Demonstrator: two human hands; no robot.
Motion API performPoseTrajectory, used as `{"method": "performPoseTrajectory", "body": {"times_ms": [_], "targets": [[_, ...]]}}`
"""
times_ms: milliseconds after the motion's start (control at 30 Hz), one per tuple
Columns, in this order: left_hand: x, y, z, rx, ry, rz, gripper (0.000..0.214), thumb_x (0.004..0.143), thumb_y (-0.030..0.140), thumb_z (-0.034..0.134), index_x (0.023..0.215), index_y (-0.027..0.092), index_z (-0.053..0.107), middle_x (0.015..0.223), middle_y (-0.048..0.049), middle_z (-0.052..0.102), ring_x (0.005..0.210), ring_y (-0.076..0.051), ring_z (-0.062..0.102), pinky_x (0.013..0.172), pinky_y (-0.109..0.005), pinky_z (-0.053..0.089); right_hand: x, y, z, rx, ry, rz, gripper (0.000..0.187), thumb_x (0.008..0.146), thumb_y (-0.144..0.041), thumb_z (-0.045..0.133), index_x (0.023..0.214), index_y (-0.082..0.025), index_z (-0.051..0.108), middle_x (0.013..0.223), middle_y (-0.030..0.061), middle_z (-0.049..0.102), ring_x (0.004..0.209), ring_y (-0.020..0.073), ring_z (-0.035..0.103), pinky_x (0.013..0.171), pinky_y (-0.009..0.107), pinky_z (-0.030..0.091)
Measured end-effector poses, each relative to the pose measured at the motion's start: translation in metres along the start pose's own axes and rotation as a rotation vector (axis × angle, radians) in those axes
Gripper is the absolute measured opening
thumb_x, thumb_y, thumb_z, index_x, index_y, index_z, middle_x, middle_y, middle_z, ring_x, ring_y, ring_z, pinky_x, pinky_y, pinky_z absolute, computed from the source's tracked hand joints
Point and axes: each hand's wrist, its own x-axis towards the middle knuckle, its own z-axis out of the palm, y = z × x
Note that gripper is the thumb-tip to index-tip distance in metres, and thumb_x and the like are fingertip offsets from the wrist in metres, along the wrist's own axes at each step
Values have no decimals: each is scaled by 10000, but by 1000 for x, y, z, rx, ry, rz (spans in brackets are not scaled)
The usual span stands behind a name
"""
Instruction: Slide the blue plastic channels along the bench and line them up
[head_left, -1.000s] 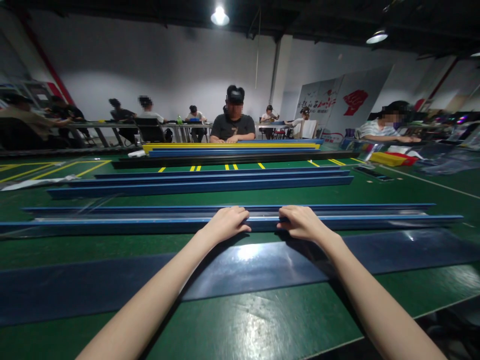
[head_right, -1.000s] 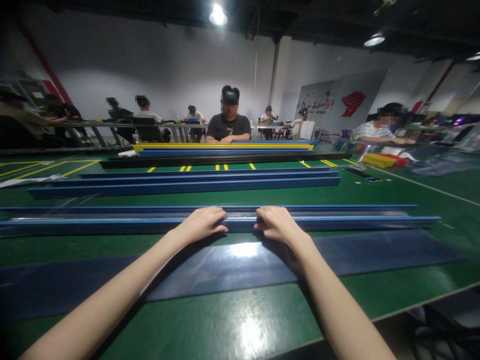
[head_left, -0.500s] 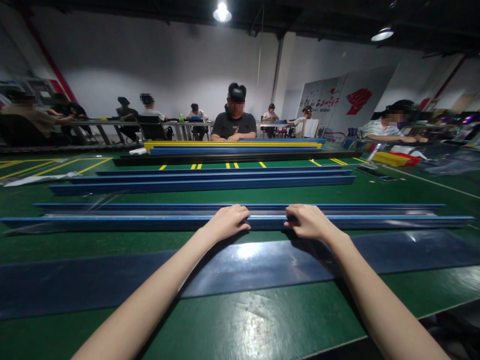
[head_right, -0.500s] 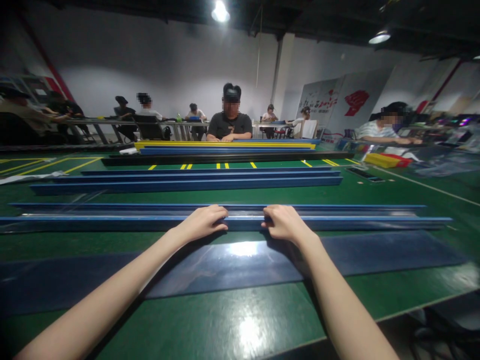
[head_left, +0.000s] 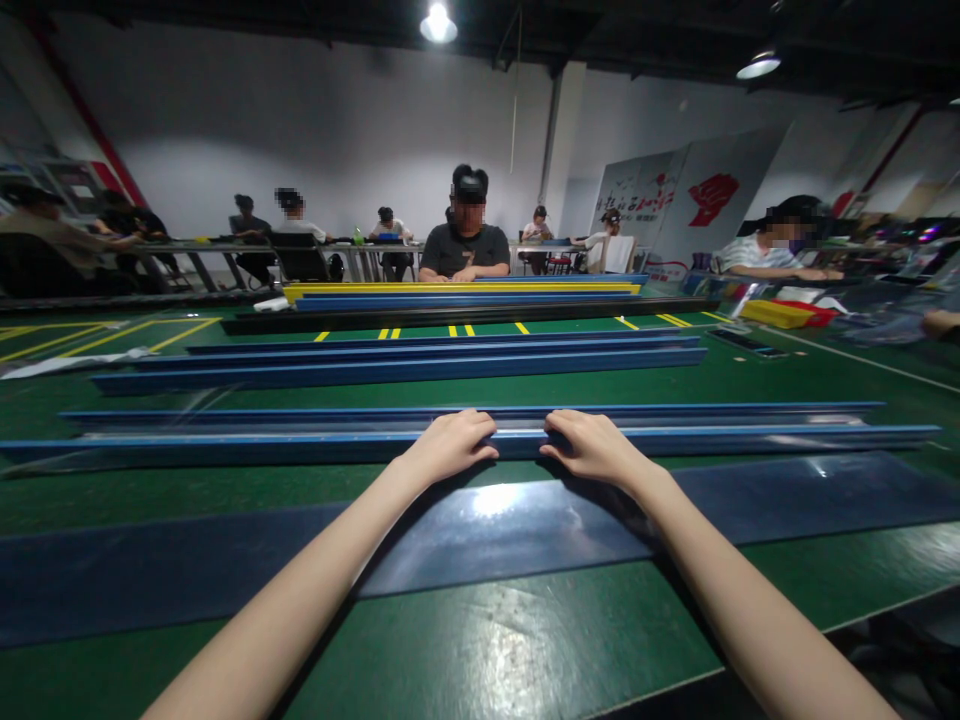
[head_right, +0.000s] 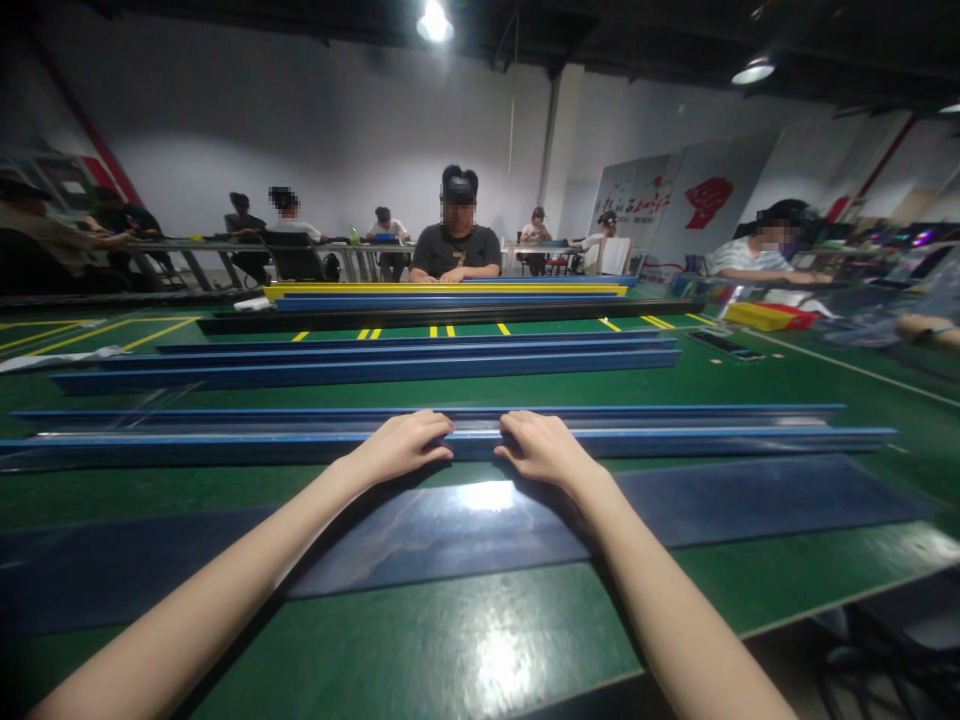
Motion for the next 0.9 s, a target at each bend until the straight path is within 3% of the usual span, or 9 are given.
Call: {"method": "performPoseTrajectory", "body": {"times_ms": [500, 900], "targets": [[0, 1, -1, -9, -9, 0, 187, 817, 333, 502, 916, 181, 547, 994, -41, 591, 951, -180, 531, 781, -272, 425, 1, 2, 2, 25, 17, -2, 113, 803, -283, 499, 788, -178, 536, 817, 38, 590, 743, 147, 527, 588, 229, 293], [0, 1, -2, -24, -6, -3, 179, 820, 330, 494, 917, 187, 542, 990, -42, 589, 948, -177, 527, 784, -276, 422, -1, 7, -3, -68, 44, 95, 293, 764, -479, 515, 764, -190, 558, 803, 50, 613, 730, 169, 542, 556, 244, 268]]}}
